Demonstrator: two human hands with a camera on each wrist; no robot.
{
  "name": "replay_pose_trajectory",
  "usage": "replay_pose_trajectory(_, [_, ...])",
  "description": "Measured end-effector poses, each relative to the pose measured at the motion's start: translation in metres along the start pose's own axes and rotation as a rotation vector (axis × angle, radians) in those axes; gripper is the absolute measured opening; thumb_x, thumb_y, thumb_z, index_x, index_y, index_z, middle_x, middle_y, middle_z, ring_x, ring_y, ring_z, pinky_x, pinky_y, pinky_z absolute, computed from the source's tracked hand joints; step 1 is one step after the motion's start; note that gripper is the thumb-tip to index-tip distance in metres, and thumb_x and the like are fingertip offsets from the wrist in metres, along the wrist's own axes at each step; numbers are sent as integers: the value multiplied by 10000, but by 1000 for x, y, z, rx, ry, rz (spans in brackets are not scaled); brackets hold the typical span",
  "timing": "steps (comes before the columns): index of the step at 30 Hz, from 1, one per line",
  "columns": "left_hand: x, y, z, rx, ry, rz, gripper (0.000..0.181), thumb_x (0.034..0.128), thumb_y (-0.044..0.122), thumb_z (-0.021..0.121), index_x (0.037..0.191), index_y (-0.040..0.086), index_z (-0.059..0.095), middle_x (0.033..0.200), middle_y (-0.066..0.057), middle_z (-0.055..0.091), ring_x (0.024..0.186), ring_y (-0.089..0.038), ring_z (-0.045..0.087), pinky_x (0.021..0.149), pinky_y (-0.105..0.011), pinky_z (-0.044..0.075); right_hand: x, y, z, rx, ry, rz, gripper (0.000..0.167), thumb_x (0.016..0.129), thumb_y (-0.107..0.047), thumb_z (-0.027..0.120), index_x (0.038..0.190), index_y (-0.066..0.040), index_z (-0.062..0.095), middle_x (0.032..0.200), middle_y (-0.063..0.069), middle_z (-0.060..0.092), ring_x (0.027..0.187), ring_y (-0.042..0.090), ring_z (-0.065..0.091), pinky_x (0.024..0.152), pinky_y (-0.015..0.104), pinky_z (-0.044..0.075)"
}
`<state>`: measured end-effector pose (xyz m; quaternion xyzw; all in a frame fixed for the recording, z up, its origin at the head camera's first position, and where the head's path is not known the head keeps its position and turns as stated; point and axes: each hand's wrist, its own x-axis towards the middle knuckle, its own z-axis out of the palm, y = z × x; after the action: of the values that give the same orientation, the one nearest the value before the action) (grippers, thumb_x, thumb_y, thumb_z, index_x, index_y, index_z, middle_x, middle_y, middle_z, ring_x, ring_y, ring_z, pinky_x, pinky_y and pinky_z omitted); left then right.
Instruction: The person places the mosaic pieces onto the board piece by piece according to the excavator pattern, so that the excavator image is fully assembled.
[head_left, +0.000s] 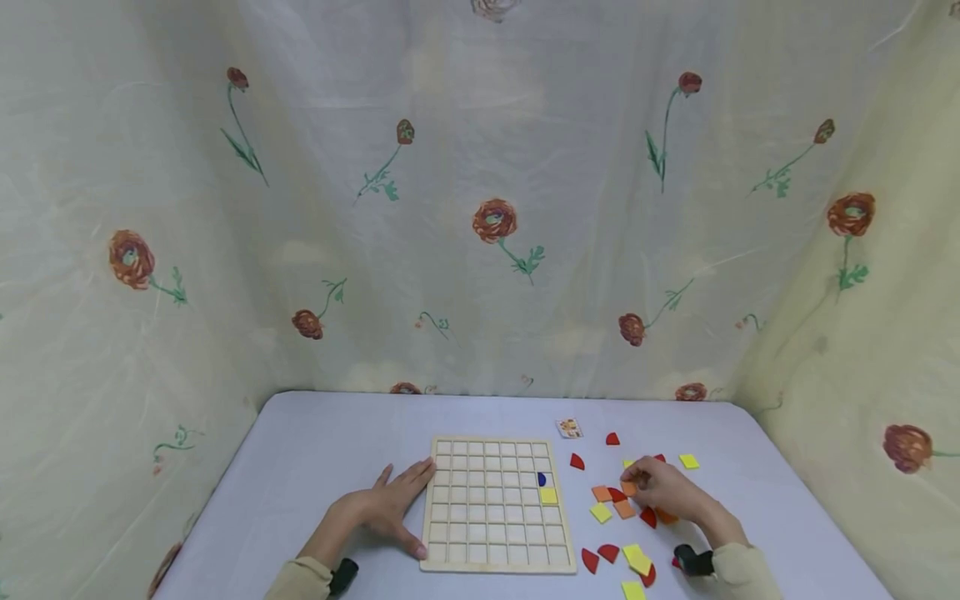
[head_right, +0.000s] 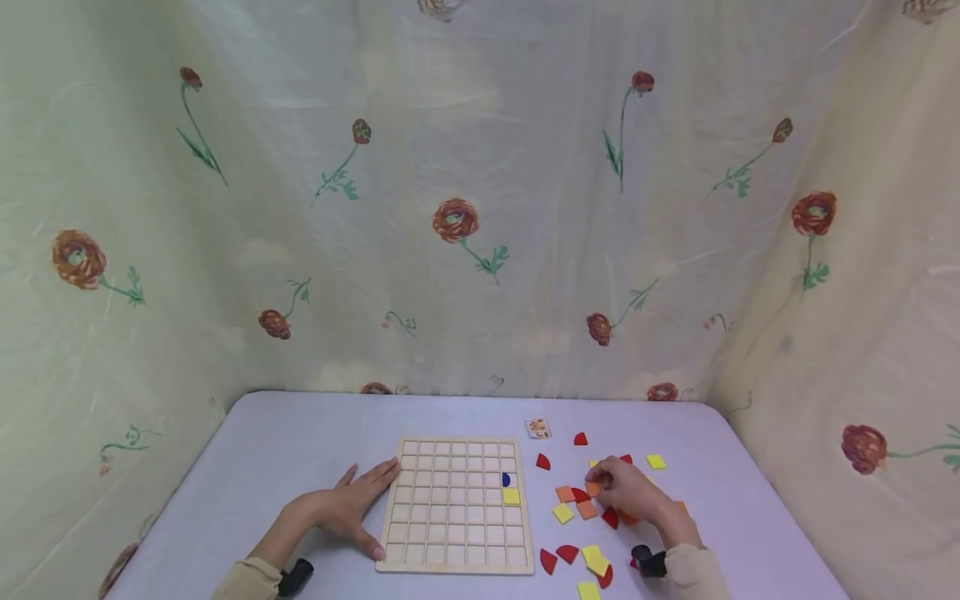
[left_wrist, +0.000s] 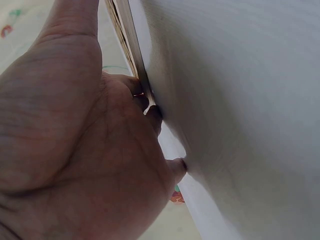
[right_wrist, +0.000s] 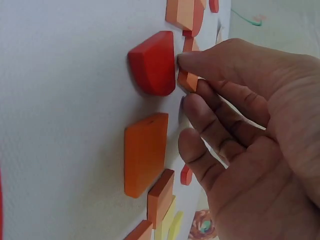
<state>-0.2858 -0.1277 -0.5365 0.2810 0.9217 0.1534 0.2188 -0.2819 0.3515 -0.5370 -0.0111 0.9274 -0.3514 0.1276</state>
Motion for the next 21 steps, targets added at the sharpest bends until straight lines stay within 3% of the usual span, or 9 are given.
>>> replay_pose_trajectory(14, [-2, 1, -1, 4, 4, 12, 1251, 646, 641, 782, 1552, 82, 126, 1638, -87, 75, 1512, -265, 72, 1190, -608, 22, 4, -2, 2, -50, 89, 10, 231, 794, -121, 769, 966, -69, 625, 802, 37, 569, 718, 166, 512, 573, 232, 471])
replay_pose_trajectory(21, [-2, 0, -1, 10, 5, 16, 1248, 647, 635, 785, 1553, 84, 125, 1638, -87, 75, 1512, -267, 69, 1190, -607, 20, 10, -35, 14, -34, 109, -45, 303, 779, -192, 796, 996, -81, 617, 838, 29, 552, 777, 167, 490, 592, 233, 442])
